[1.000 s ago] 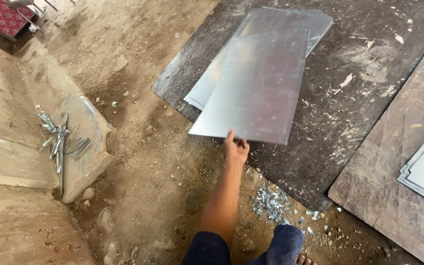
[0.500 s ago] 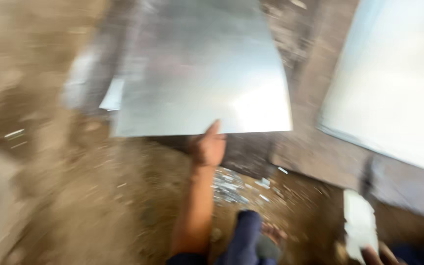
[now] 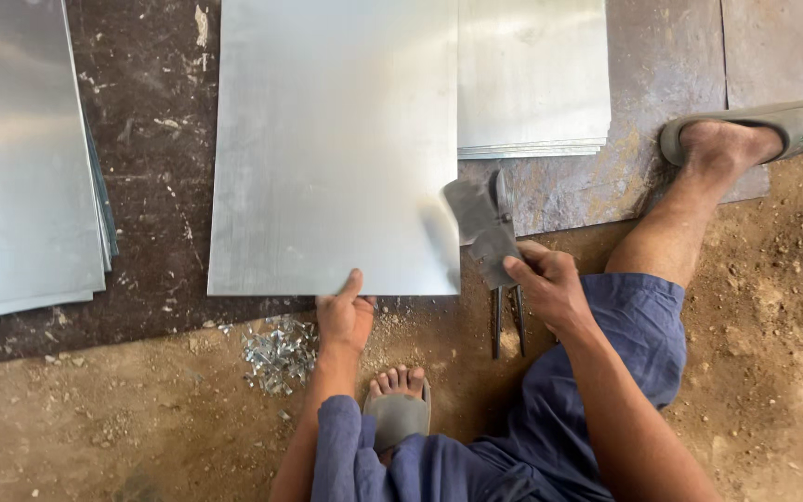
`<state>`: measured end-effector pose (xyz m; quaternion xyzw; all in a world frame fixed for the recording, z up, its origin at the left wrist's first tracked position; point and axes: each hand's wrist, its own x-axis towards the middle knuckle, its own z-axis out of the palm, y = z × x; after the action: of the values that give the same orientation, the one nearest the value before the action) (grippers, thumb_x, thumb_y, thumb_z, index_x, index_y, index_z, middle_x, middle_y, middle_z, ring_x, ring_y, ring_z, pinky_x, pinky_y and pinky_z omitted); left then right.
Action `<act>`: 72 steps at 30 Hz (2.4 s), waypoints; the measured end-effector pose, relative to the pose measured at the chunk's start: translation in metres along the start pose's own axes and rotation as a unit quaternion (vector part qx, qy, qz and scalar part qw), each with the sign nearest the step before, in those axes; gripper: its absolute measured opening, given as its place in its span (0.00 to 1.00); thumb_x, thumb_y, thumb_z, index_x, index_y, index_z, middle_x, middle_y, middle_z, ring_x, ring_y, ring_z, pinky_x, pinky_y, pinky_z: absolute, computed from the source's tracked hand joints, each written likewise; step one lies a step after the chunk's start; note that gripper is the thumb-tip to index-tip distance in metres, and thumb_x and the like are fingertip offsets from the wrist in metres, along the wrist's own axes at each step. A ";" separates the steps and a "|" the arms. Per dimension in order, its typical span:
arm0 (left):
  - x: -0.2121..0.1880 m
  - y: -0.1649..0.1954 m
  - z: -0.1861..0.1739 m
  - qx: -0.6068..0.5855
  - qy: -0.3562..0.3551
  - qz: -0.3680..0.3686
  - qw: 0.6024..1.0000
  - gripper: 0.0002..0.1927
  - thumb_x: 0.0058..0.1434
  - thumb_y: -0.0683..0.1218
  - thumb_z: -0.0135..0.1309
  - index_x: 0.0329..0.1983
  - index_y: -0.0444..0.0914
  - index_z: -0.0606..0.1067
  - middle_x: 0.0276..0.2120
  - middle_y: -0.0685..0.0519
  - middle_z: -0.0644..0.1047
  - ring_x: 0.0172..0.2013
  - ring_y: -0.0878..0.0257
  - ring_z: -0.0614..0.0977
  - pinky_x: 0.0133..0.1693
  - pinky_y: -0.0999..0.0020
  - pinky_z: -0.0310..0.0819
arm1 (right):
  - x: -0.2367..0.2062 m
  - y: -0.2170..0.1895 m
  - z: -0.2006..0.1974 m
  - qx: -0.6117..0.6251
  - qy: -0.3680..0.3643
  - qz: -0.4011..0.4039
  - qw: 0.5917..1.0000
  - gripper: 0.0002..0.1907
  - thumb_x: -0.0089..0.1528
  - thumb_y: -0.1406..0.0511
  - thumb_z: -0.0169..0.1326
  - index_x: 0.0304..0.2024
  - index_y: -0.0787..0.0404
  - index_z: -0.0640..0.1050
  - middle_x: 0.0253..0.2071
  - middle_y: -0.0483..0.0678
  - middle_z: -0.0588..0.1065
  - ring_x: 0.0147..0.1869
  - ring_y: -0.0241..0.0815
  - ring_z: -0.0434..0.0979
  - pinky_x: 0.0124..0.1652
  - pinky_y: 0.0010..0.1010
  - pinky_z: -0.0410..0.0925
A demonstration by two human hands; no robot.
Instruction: The person sits on the ground and cuts small rectangular pieces from large galvanized metal sheets using hand snips, rotating the sheet between cuts and setting cut pieces aside while offcuts accumulate on the ground.
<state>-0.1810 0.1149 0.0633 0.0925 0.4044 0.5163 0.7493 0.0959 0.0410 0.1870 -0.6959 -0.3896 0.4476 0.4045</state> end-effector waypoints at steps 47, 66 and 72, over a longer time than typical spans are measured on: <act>-0.003 0.001 0.021 0.735 -0.349 0.388 0.433 0.17 0.51 0.47 0.70 0.45 0.48 0.82 0.58 0.57 0.77 0.60 0.59 0.72 0.65 0.56 0.62 | -0.007 0.081 0.059 -0.066 -0.001 0.043 0.997 0.15 0.58 0.67 0.66 0.46 0.66 0.80 0.43 0.49 0.82 0.43 0.36 0.82 0.43 0.28 0.77; -0.002 0.003 0.023 0.728 -0.355 0.389 0.440 0.17 0.51 0.45 0.70 0.45 0.48 0.82 0.58 0.58 0.77 0.60 0.59 0.72 0.64 0.56 0.63 | -0.005 0.085 0.059 -0.087 0.013 0.045 0.995 0.18 0.56 0.66 0.68 0.45 0.69 0.79 0.40 0.53 0.82 0.42 0.40 0.83 0.42 0.30 0.76; -0.002 0.002 0.019 0.735 -0.361 0.388 0.423 0.15 0.53 0.45 0.68 0.44 0.46 0.83 0.58 0.56 0.76 0.60 0.57 0.72 0.63 0.55 0.63 | -0.003 0.084 0.058 -0.062 0.007 0.043 0.997 0.19 0.55 0.66 0.67 0.45 0.69 0.79 0.39 0.52 0.82 0.40 0.38 0.82 0.40 0.29 0.77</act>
<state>-0.1698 0.1199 0.0778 0.9331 0.2444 0.1787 0.1942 0.0559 0.0193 0.0956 -0.7387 -0.3835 0.4349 0.3437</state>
